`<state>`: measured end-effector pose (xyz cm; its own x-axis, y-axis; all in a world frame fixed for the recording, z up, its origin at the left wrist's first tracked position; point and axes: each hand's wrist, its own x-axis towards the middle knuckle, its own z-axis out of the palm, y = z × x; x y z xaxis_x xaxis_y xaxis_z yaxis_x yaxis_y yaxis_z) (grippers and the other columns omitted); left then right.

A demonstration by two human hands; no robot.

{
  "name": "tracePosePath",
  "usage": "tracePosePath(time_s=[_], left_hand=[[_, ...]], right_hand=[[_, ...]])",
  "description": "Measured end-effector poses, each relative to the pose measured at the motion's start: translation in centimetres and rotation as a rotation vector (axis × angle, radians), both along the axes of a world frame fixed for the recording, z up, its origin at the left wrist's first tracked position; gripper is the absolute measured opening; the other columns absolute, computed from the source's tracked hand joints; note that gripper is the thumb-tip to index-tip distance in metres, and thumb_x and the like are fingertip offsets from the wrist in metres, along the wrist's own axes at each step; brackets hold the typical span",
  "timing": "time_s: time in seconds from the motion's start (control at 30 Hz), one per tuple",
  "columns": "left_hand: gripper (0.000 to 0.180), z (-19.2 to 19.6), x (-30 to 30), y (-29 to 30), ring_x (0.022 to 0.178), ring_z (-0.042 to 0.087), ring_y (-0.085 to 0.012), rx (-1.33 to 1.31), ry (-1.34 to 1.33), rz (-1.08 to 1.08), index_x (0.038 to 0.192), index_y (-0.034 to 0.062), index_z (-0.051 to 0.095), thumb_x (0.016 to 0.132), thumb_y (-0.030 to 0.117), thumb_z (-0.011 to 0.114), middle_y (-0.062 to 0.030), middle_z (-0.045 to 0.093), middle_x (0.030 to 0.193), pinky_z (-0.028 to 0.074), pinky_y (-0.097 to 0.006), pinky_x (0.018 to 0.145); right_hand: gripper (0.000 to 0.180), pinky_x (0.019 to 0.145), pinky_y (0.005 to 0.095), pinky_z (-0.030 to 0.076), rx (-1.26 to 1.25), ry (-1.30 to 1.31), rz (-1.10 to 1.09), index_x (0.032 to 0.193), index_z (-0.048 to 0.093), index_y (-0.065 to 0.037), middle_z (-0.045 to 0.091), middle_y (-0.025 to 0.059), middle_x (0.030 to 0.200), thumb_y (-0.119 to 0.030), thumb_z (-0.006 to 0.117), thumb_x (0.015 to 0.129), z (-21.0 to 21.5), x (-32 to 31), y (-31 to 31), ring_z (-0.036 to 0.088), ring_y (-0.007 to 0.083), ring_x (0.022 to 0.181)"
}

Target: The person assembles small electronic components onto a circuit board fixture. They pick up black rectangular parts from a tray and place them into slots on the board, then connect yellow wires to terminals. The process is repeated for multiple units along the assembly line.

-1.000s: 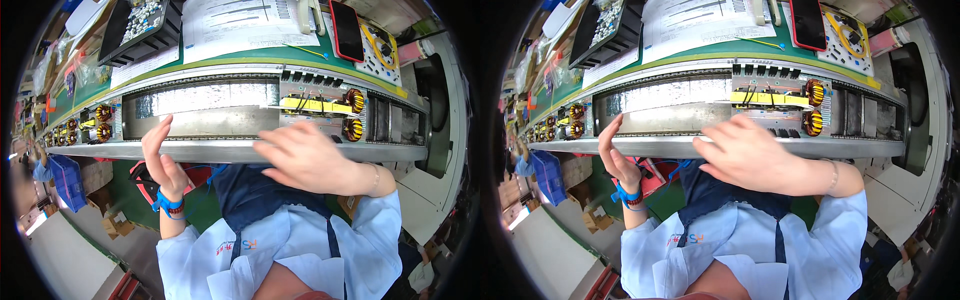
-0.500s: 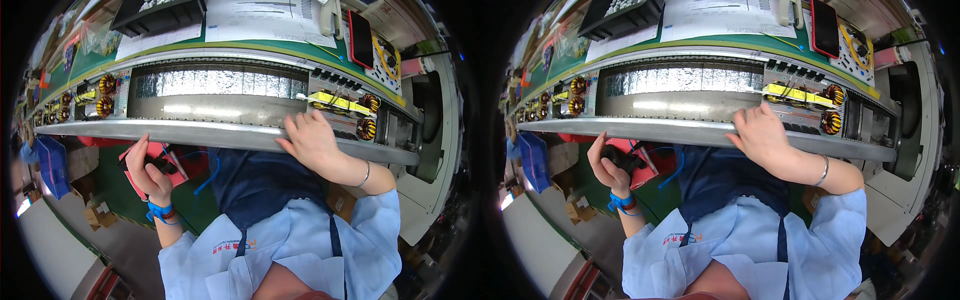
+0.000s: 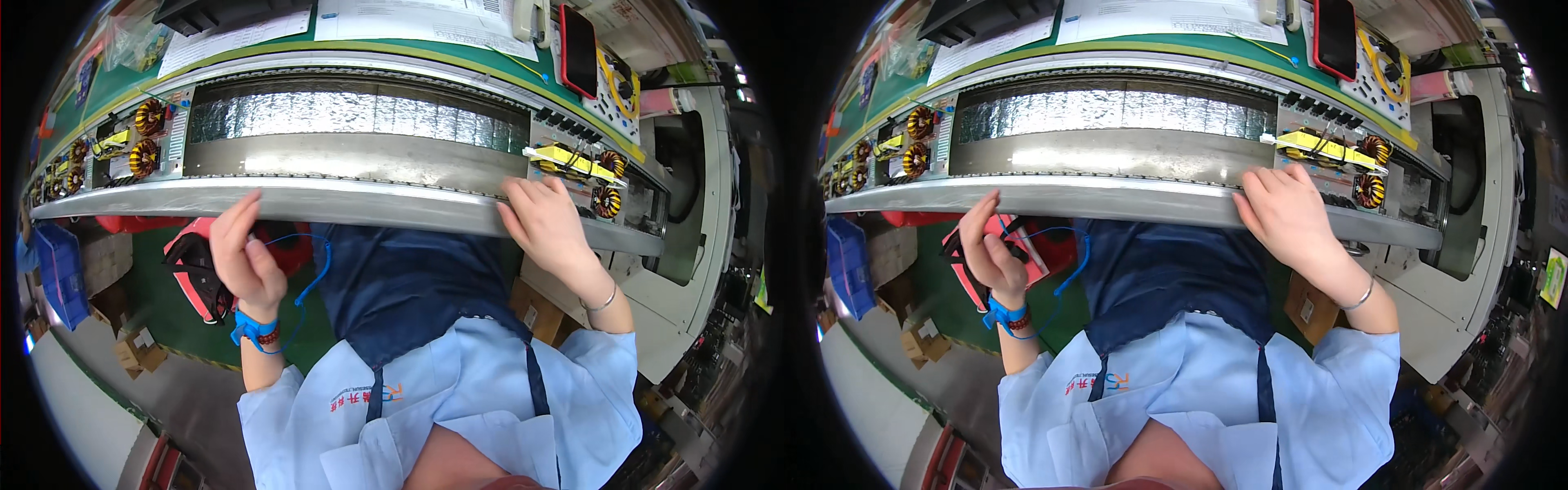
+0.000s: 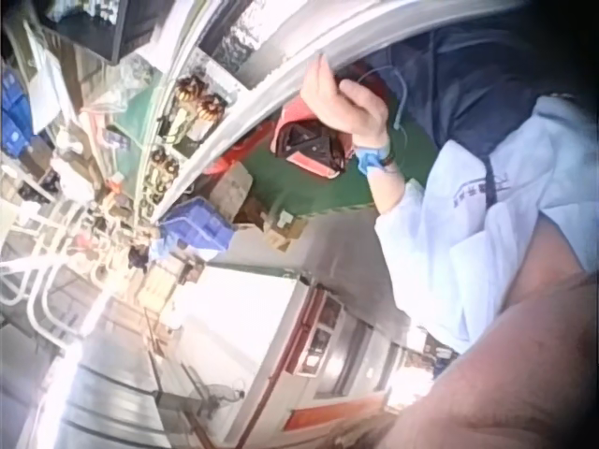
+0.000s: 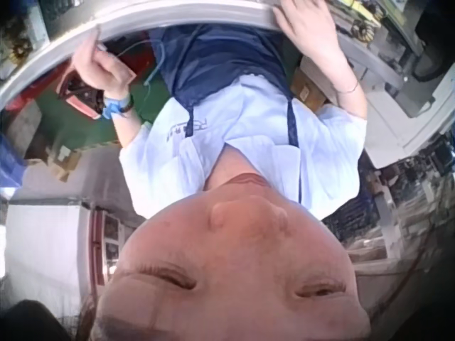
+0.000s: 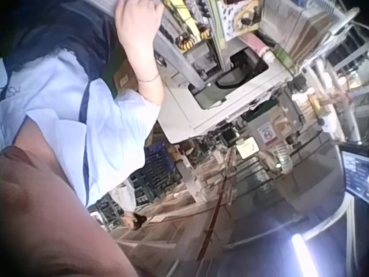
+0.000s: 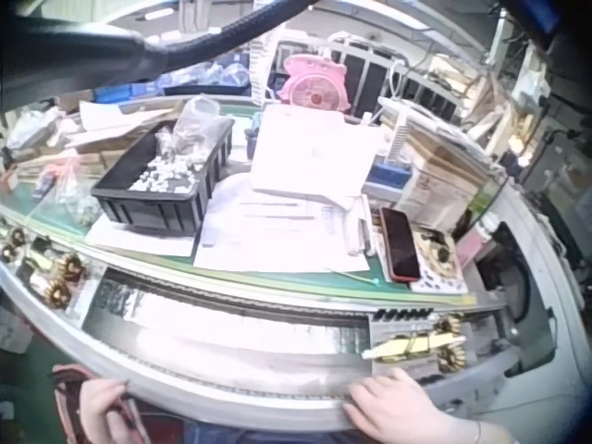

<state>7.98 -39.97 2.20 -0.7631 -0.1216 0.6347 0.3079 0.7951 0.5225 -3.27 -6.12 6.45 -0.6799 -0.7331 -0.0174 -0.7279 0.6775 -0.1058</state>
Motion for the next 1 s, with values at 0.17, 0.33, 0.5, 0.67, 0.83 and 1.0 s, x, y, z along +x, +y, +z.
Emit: tracePosePath(time_s=[0.17, 0.33, 0.5, 0.67, 0.83, 1.0], left_hand=[[0.023, 2.2, -4.2, 8.0, 0.092, 0.063, -0.0277, 0.392, -0.303, -0.254, 0.105, -0.0037, 0.061, 0.083, 0.002, 0.054, -0.0182, 0.065, 0.102, 0.048, -0.036, 0.082], [0.054, 0.0, -13.2, 17.9, 0.084, 0.066, -0.0283, 0.671, -0.682, -0.445, 0.108, -0.006, 0.06, 0.079, 0.038, 0.069, -0.0187, 0.066, 0.093, 0.051, -0.034, 0.075], [0.07, 0.2, -18.1, 22.2, 0.08, 0.064, -0.0205, 0.407, -1.129, -0.618, 0.099, -0.0134, 0.064, 0.074, 0.052, 0.072, -0.0199, 0.067, 0.088, 0.051, -0.032, 0.073], [0.061, -0.5, -18.3, 23.5, 0.075, 0.062, -0.016, 0.527, -1.142, -0.582, 0.093, -0.0117, 0.068, 0.076, 0.046, 0.073, -0.0162, 0.068, 0.083, 0.05, -0.03, 0.069], [0.051, -1.2, -18.2, 24.1, 0.074, 0.058, -0.0125, 0.64, -1.226, -0.581, 0.089, -0.0075, 0.069, 0.079, 0.042, 0.072, -0.0102, 0.066, 0.08, 0.047, -0.026, 0.069], [0.05, -0.2, -17.9, 24.8, 0.072, 0.055, -0.0125, 0.709, -1.229, -0.59, 0.087, -0.0051, 0.069, 0.08, 0.045, 0.071, -0.0068, 0.063, 0.077, 0.045, -0.025, 0.07]], right_hand=[[0.038, 0.089, 0.0381, 0.039, -0.037, 0.246, -0.091, 0.114, 0.057, -0.009, 0.061, 0.0052, 0.108, -0.008, 0.068, 0.078, 3.5, -2.3, 4.4, 0.057, 0.0224, 0.101], [0.05, 0.099, 0.0396, 0.034, 0.127, 0.242, -0.01, 0.119, 0.056, -0.009, 0.058, 0.0021, 0.119, -0.016, 0.074, 0.073, 3.3, -5.3, 6.6, 0.051, 0.021, 0.116], [0.044, 0.1, 0.0397, 0.034, 0.07, 0.173, 0.026, 0.112, 0.061, -0.007, 0.061, 0.0035, 0.102, -0.017, 0.075, 0.071, 2.3, -6.2, 7.8, 0.053, 0.0208, 0.11], [0.043, 0.096, 0.0391, 0.036, -0.018, 0.214, 0.068, 0.106, 0.062, -0.004, 0.059, 0.0042, 0.092, -0.016, 0.077, 0.067, 1.2, -6.4, 8.5, 0.055, 0.0211, 0.101], [0.04, 0.095, 0.039, 0.037, -0.055, 0.228, 0.086, 0.102, 0.062, -0.004, 0.058, 0.0041, 0.09, -0.014, 0.077, 0.066, 0.8, -6.3, 9.2, 0.055, 0.0214, 0.099], [0.042, 0.097, 0.0388, 0.036, -0.044, 0.245, 0.085, 0.103, 0.062, -0.004, 0.059, 0.0045, 0.093, -0.016, 0.077, 0.066, 0.5, -6.3, 10.1, 0.055, 0.0217, 0.101]])
